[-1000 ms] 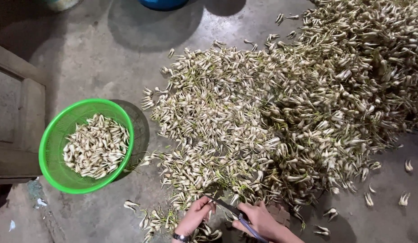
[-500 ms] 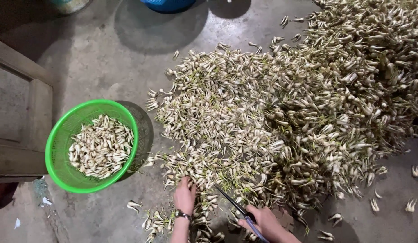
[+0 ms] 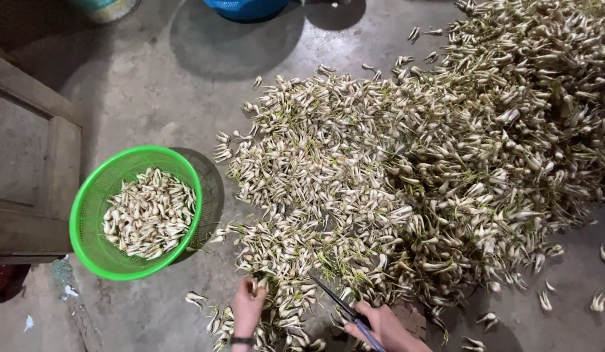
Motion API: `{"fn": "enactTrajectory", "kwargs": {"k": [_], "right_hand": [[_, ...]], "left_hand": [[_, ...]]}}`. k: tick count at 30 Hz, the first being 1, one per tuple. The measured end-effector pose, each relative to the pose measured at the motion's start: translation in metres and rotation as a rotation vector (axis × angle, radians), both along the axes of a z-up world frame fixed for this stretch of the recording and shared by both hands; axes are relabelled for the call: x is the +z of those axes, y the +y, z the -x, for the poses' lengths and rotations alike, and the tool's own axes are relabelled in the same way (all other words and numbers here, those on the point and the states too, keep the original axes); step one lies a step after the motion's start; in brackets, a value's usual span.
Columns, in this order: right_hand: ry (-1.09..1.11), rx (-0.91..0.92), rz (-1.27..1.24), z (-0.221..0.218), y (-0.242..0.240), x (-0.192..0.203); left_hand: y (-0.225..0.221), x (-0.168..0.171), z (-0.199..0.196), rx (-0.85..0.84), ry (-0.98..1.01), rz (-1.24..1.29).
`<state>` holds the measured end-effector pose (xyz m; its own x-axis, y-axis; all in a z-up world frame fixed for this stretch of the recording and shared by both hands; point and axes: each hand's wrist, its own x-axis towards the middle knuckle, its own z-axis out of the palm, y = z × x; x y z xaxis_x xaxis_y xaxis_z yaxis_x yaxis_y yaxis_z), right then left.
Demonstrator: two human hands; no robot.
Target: Trimming the stems of plant buds using scissors and sorting them into a basket
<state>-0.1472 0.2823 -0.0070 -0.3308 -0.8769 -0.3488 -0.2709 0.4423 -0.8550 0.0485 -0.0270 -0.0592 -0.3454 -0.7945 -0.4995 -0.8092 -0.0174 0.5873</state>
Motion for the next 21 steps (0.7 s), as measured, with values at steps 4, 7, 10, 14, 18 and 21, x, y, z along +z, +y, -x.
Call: {"fn": "enactTrajectory", "kwargs": {"k": [4, 7, 10, 14, 18, 21], "right_hand": [[0.121, 0.024, 0.095, -0.001, -0.004, 0.005], [0.129, 0.18, -0.216, -0.004, -0.004, -0.006], [0.123, 0.178, -0.225, -0.006, -0.007, -0.008], [0.147, 0.128, -0.121, -0.005, -0.007, -0.004], [0.008, 0.004, 0.018, 0.001, -0.019, 0.04], [-0.108, -0.006, -0.258, 0.0, -0.019, 0.044]], "left_hand": [[0.025, 0.033, 0.018, 0.263, 0.472, -0.514], [0.046, 0.037, 0.031, 0.177, 0.662, -0.729], [0.062, 0.054, 0.041, 0.091, 0.665, -0.829], [0.072, 0.066, 0.044, 0.099, 0.625, -0.847], [0.072, 0.063, 0.043, 0.048, 0.604, -0.817], [0.073, 0.056, 0.042, 0.124, 0.71, -0.925]]}}
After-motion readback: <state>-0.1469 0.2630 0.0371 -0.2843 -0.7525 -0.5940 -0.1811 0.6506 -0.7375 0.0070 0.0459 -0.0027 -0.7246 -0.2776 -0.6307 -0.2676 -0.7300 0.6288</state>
